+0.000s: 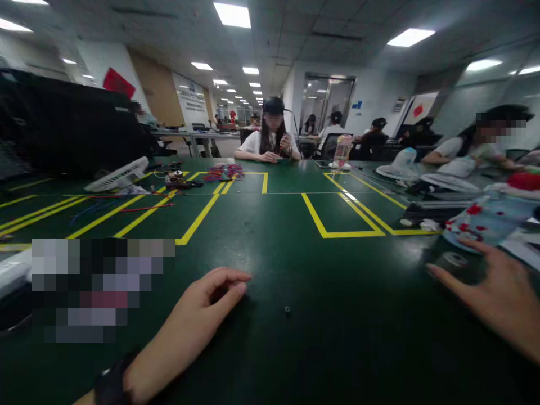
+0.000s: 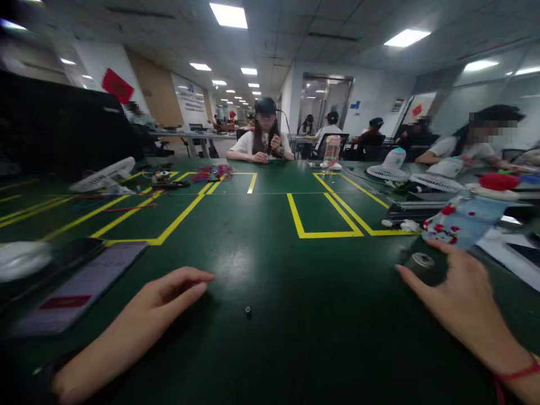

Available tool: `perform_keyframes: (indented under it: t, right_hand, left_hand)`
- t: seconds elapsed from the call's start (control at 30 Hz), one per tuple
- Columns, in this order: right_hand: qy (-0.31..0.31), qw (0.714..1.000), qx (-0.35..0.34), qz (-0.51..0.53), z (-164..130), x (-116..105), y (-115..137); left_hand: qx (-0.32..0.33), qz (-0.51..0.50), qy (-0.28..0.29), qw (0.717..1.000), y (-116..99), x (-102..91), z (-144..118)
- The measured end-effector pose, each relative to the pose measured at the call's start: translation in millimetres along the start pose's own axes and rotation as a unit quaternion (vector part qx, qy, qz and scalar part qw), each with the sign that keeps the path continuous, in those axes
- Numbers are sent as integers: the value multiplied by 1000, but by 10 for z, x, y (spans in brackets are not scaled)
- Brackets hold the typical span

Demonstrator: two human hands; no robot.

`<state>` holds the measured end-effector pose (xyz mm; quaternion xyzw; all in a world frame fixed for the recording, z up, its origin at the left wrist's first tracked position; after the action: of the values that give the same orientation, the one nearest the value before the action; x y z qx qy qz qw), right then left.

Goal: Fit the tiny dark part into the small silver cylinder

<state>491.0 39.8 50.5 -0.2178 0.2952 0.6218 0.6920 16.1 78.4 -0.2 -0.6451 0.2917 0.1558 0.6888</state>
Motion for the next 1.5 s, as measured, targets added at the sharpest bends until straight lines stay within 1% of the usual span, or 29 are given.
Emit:
perform_keyframes:
  t: [0.07, 0.1, 0.13, 0.17, 0.2, 0.23, 0.27, 0.3, 0.33, 0.37, 0.4, 0.43, 0.47, 0.5, 0.53, 0.57, 0.63, 0.7, 0.73, 0.77, 0.8, 0.83, 0.9, 0.97, 1.1, 1.23, 1.33, 1.37, 1.5]
  right_hand:
    - [30, 989, -102, 102, -46, -104, 656]
    - [58, 977, -141, 151, -89, -135, 975]
    - [107, 956, -179, 204, -154, -132, 1308]
    - [187, 924, -204, 265, -247, -79, 1638]
    - [260, 888, -211, 314, -348, -22, 1942]
    - [312, 856, -214, 353, -441, 19, 2218]
    - [347, 828, -215, 383, -518, 49, 2460]
    - [367, 808, -219, 405, -573, 69, 2660]
    - [376, 795, -226, 420, -609, 83, 2815]
    - [380, 785, -233, 430, -627, 95, 2916]
    - [383, 780, -234, 435, -627, 110, 2958]
    - [386, 779, -229, 438, -608, 126, 2941]
    - [386, 782, -218, 438, -568, 140, 2865]
    - [379, 792, -203, 434, -507, 147, 2733]
    - [361, 808, -191, 424, -425, 141, 2554]
    - [331, 832, -184, 406, -326, 115, 2335]
    - [233, 892, -189, 339, -106, -1, 1829]
    - [128, 947, -185, 228, 87, -138, 1289]
    - [95, 967, -172, 163, 161, -177, 1031]
    - [84, 980, -152, 102, 217, -185, 793]
    - [94, 986, -127, 51, 256, -160, 580]
    - [120, 987, -103, 18, 275, -112, 397]
    - [179, 982, -61, -1, 267, 4, 144]
    - [211, 977, -31, 8, 245, 91, 11]
    - [182, 983, -5, -2, 266, 115, -106]
    - [189, 981, 38, -5, 276, 118, -231]
    - [179, 981, 72, -12, 283, 72, -287]
    - [183, 980, 81, -12, 281, 67, -293]
    - [230, 965, 123, 4, 236, 83, -296]
  left_hand:
    - [-9, 15, -9, 1000, -23, 34, -6]
    - [-11, 21, -13, 1000, -33, 46, -10]
    - [-11, 26, -17, 999, -42, 54, -14]
    - [-8, 31, -18, 999, -51, 59, -17]
    - [-4, 35, -20, 999, -57, 59, -21]
    - [0, 37, -23, 999, -60, 54, -24]
    - [4, 39, -27, 999, -62, 44, -28]
    - [7, 40, -29, 999, -63, 35, -30]
    - [9, 40, -33, 999, -64, 26, -33]
    - [10, 40, -35, 999, -62, 18, -35]
    - [9, 39, -36, 999, -59, 14, -37]
    - [8, 38, -36, 999, -56, 12, -39]
    - [7, 37, -36, 999, -52, 12, -40]
    - [5, 35, -34, 999, -48, 15, -41]
    - [3, 35, -33, 999, -45, 19, -41]
    - [0, 36, -31, 999, -43, 25, -41]
    - [-3, 38, -30, 999, -48, 32, -39]
    - [-3, 37, -30, 999, -63, 38, -33]
    - [-2, 37, -30, 999, -72, 39, -29]
    - [-2, 36, -30, 999, -79, 41, -25]
    - [-1, 35, -29, 999, -85, 43, -21]
    - [-2, 34, -28, 999, -86, 45, -18]
    - [-5, 35, -27, 999, -81, 49, -18]
    - [-8, 40, -27, 999, -74, 52, -23]
    - [-6, 35, -31, 999, -81, 50, -41]
    - [-8, 30, -28, 999, -77, 49, -48]
    - [-6, 31, -28, 999, -72, 47, -42]
    - [-4, 32, -28, 999, -72, 47, -40]
    - [1, 38, -29, 999, -89, 44, -42]
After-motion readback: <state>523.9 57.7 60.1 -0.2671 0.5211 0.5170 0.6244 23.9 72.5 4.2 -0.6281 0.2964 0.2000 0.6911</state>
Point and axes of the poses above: each hand's wrist, its own z-axis towards the middle knuckle, its own x-axis out of the palm, y = z × x, the point moved 8 cm from there along z, towards the middle knuckle, and after that the axes turned 5 degrees about z, right-handed, at the moved point
